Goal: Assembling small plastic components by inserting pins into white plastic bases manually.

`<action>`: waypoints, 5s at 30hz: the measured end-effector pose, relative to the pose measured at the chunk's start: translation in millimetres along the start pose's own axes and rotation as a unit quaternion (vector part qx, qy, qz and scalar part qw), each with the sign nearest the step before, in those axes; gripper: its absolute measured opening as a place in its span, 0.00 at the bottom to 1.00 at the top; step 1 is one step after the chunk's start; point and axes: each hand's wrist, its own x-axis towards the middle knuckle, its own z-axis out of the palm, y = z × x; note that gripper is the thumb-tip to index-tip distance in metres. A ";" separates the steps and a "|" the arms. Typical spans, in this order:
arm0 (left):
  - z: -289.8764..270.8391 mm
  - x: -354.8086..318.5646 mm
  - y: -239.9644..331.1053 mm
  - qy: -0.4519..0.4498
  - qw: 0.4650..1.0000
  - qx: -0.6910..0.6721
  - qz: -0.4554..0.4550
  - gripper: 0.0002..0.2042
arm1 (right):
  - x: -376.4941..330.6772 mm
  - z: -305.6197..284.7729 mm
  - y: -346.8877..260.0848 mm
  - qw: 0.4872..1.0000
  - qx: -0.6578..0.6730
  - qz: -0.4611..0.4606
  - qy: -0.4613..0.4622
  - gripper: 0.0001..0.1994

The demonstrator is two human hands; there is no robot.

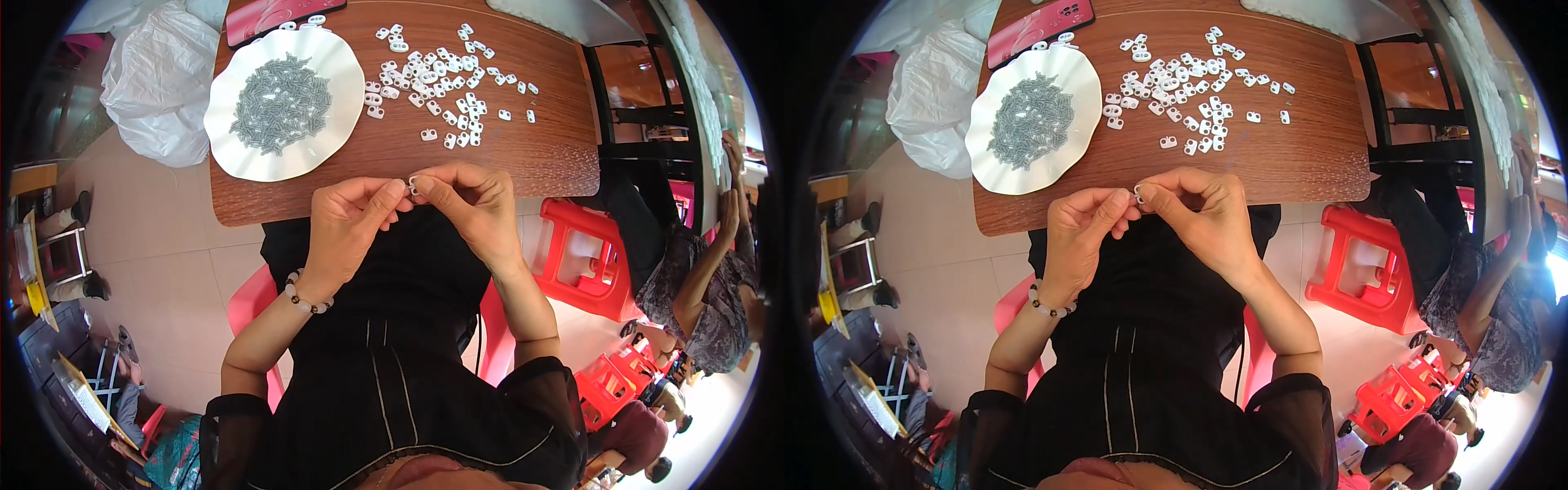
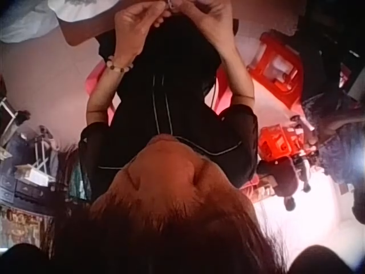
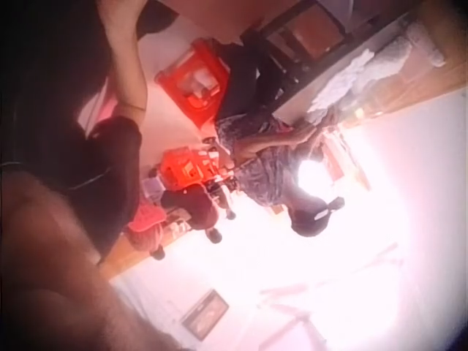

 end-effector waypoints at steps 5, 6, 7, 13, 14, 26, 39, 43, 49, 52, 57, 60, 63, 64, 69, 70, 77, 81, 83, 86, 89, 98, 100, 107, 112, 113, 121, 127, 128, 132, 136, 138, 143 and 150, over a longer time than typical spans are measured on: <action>-0.2 0.3 -2.8 0.010 1.000 0.010 0.004 0.10 | 0.5 1.1 1.4 1.000 -0.002 -0.002 -0.002 0.06; 0.2 0.4 -3.7 0.009 1.000 0.010 0.004 0.10 | 0.5 1.2 2.5 1.000 -0.002 -0.002 -0.001 0.06; 0.7 0.3 -4.6 0.011 1.000 0.013 0.006 0.10 | 0.4 1.2 3.9 1.000 -0.003 -0.006 -0.001 0.06; 1.0 0.0 -5.9 0.027 0.999 0.023 0.010 0.10 | 0.1 1.8 3.0 1.000 -0.013 -0.010 -0.003 0.05; 0.9 0.0 -5.8 0.028 0.999 0.028 0.013 0.10 | 0.1 1.6 3.6 1.000 -0.020 -0.015 -0.004 0.05; 2.3 0.5 -4.5 0.033 0.998 0.042 0.024 0.10 | 0.8 1.3 9.0 0.999 -0.048 -0.021 0.006 0.05; 6.9 19.2 22.3 -0.007 0.989 0.129 0.076 0.06 | 1.8 -18.7 -2.7 0.998 0.033 -0.029 0.044 0.06; 15.3 59.0 58.0 -0.043 0.853 0.475 0.213 0.09 | -1.2 -28.6 -7.7 0.996 0.056 -0.045 0.061 0.06; 17.7 140.4 68.5 -0.076 0.733 0.620 0.268 0.10 | -4.1 -28.9 -8.4 0.994 0.065 -0.076 0.051 0.07; 21.8 161.8 66.6 -0.098 0.746 0.607 0.256 0.09 | -4.9 -29.6 -9.6 0.995 0.054 -0.070 0.050 0.07; 32.8 186.5 58.8 -0.148 0.761 0.587 0.233 0.10 | -5.5 -30.3 -8.8 0.996 0.046 -0.071 0.042 0.08; 37.9 195.0 53.0 -0.155 0.722 0.610 0.289 0.11 | -5.9 -31.1 -9.0 0.997 0.034 -0.060 0.023 0.06; 46.3 199.3 46.0 -0.156 0.708 0.598 0.342 0.12 | -5.6 -30.4 -6.8 0.997 0.031 -0.065 0.019 0.06; 52.8 199.0 44.9 -0.153 0.693 0.618 0.340 0.12 | -5.7 -30.5 -6.3 0.997 0.033 -0.062 0.019 0.06; 61.7 200.1 39.3 -0.152 0.655 0.666 0.322 0.13 | -6.5 -28.5 -6.1 0.997 0.039 -0.056 0.020 0.06; 60.5 200.4 38.4 -0.151 0.664 0.655 0.328 0.12 | -6.7 -28.3 -7.1 0.997 0.041 -0.054 0.020 0.06; 49.3 202.5 37.4 -0.123 0.702 0.598 0.366 0.09 | -5.2 -30.1 -6.4 0.997 0.039 -0.058 0.019 0.06; 47.3 190.6 45.2 -0.109 0.783 0.539 0.291 0.10 | -5.1 -30.4 -5.9 0.997 0.044 -0.056 0.024 0.06; 41.3 182.5 42.9 -0.106 0.898 0.366 0.219 0.11 | -4.8 -30.4 -6.6 0.996 0.051 -0.066 0.034 0.06; 36.7 160.6 47.7 -0.142 0.951 0.251 0.116 0.12 | -5.4 -30.0 -11.0 0.993 0.078 -0.072 0.050 0.07; 35.0 138.6 54.7 -0.147 0.969 0.194 0.041 0.13 | -5.9 -31.7 -12.2 0.993 0.085 -0.058 0.050 0.06; 25.8 76.9 46.0 -0.170 0.984 0.036 -0.028 0.15 | -2.5 -33.4 -8.2 0.988 0.097 -0.095 0.069 0.07; 23.5 62.4 43.5 -0.150 0.988 -0.011 -0.031 0.15 | -2.9 -31.7 -9.1 0.989 0.101 -0.090 0.067 0.07; 12.0 37.7 32.1 -0.121 0.987 -0.080 -0.075 0.14 | -6.3 -31.3 -12.9 0.990 0.125 -0.052 0.043 0.04; 9.5 32.5 24.4 -0.115 0.982 -0.101 -0.113 0.13 | -5.9 -28.4 -10.5 0.992 0.111 -0.048 0.043 0.04; 9.5 31.5 23.8 -0.115 0.982 -0.101 -0.114 0.13 | -5.5 -27.5 -9.3 0.992 0.105 -0.053 0.041 0.04; 13.8 30.5 18.0 -0.109 0.981 -0.116 -0.112 0.12 | -5.1 -24.2 -10.9 0.993 0.103 -0.031 0.046 0.05; 12.9 32.0 14.2 -0.106 0.981 -0.120 -0.109 0.12 | -4.8 -23.9 -7.0 0.992 0.108 -0.046 0.047 0.05; 12.6 32.0 14.1 -0.106 0.981 -0.120 -0.110 0.12 | -5.0 -24.1 -7.0 0.992 0.103 -0.047 0.047 0.05; 11.2 31.1 13.8 -0.102 0.981 -0.118 -0.113 0.12 | -5.0 -23.7 -6.7 0.993 0.091 -0.044 0.056 0.05; 12.3 30.1 15.5 -0.103 0.982 -0.111 -0.110 0.13 | -4.7 -23.0 -4.5 0.993 0.085 -0.057 0.066 0.04; 11.3 30.5 14.0 -0.103 0.983 -0.109 -0.109 0.13 | -4.7 -21.2 -3.3 0.993 0.078 -0.063 0.068 0.04; 10.9 29.8 12.8 -0.097 0.986 -0.094 -0.102 0.13 | -4.9 -19.4 -3.6 0.991 0.086 -0.072 0.070 0.04; 10.9 29.9 11.8 -0.093 0.987 -0.085 -0.096 0.13 | -5.2 -20.0 -1.9 0.993 0.061 -0.070 0.074 0.04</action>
